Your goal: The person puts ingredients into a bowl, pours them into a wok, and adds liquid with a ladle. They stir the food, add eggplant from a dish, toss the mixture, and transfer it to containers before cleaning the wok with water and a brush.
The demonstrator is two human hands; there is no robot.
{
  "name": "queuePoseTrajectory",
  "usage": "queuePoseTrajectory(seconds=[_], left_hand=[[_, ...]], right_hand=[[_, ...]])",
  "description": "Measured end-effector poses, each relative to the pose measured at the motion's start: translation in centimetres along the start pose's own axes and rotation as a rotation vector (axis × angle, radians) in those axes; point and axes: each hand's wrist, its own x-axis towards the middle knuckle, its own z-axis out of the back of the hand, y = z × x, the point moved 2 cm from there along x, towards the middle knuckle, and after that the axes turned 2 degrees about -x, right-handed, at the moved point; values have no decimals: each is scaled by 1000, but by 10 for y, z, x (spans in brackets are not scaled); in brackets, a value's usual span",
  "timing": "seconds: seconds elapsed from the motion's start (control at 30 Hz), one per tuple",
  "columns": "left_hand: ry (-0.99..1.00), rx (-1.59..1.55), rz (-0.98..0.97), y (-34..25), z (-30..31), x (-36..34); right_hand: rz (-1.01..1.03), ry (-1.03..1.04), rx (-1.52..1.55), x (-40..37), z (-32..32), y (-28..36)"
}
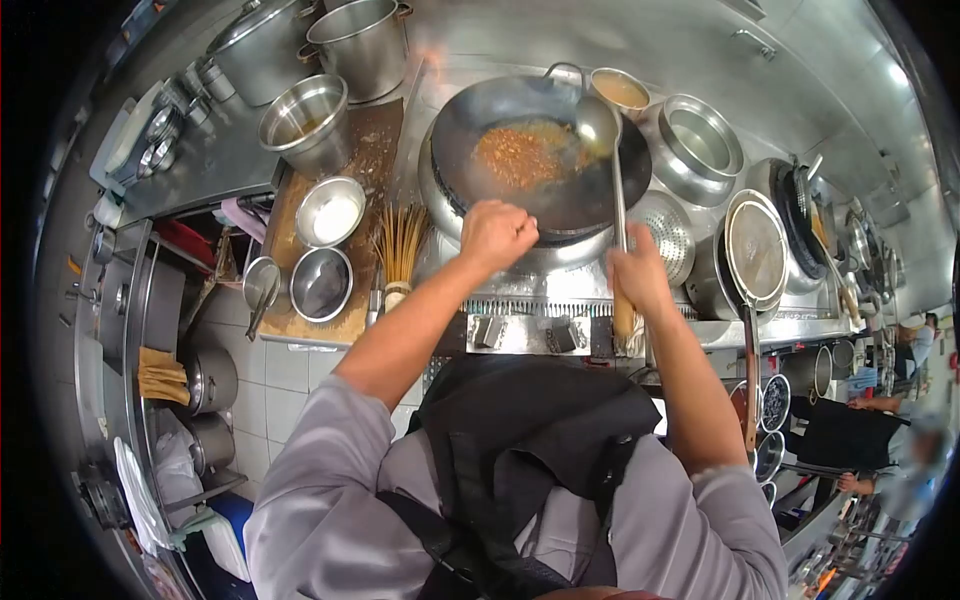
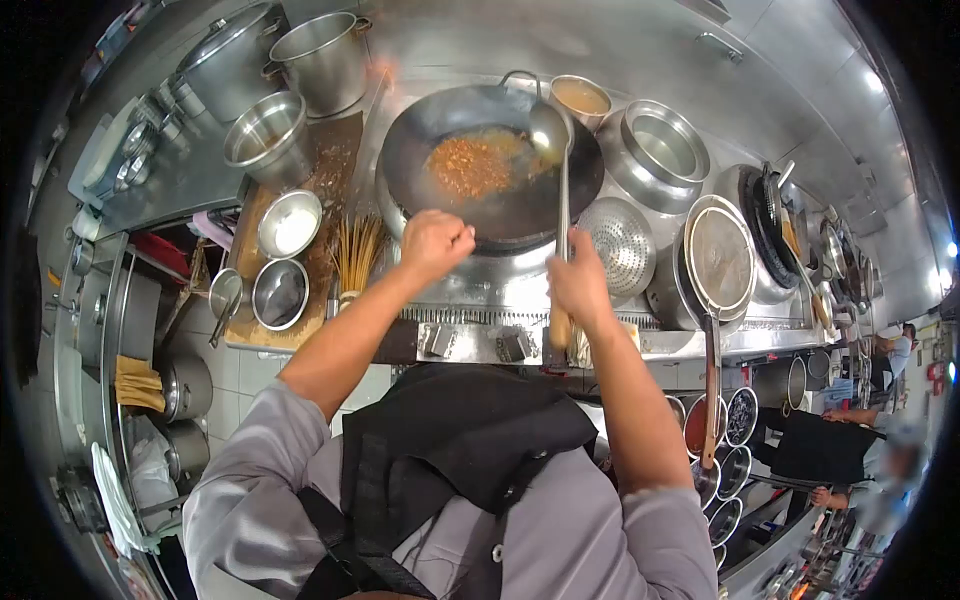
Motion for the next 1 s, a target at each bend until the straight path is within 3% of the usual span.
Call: queuePoseTrajectory(seconds=[0.07, 0.13, 0.23, 0.3, 0.37, 0.4, 0.5, 0.53, 0.63, 0.7, 0.8, 0.93, 1.0], left_hand=[[-10, 1, 9, 3, 5, 6], [-9, 6, 28, 5, 6, -4], [41, 44, 65, 9, 1, 1], [22, 0, 49, 1, 8, 1], [38, 56, 41, 8, 9, 2], [11, 26, 52, 16, 3, 2], [40, 22, 29, 7, 10, 2], [54, 3, 54, 3, 13, 3], [13, -6, 34, 17, 3, 5], [52, -2, 63, 13, 6, 4], [28, -27, 46, 11, 11, -4], [30, -45, 61, 18, 13, -1], [25, -75, 62, 16, 12, 3]], right_hand=[[-61, 27, 17, -24, 0, -1], [-364, 289, 680, -50, -11, 8], [-400, 392, 937, -8, -31, 6], [-327, 359, 830, 13, -44, 7], [-101, 73, 153, 18, -48, 5], [-76, 34, 112, 7, -48, 2], [-173, 103, 102, -42, -43, 9], [-229, 195, 292, -46, -43, 6], [-231, 283, 460, -14, -30, 12], [-183, 257, 395, -2, -33, 23], [-12, -79, 103, 12, -35, 4], [-169, -42, 41, -26, -43, 7], [-234, 125, 339, -37, -40, 20]])
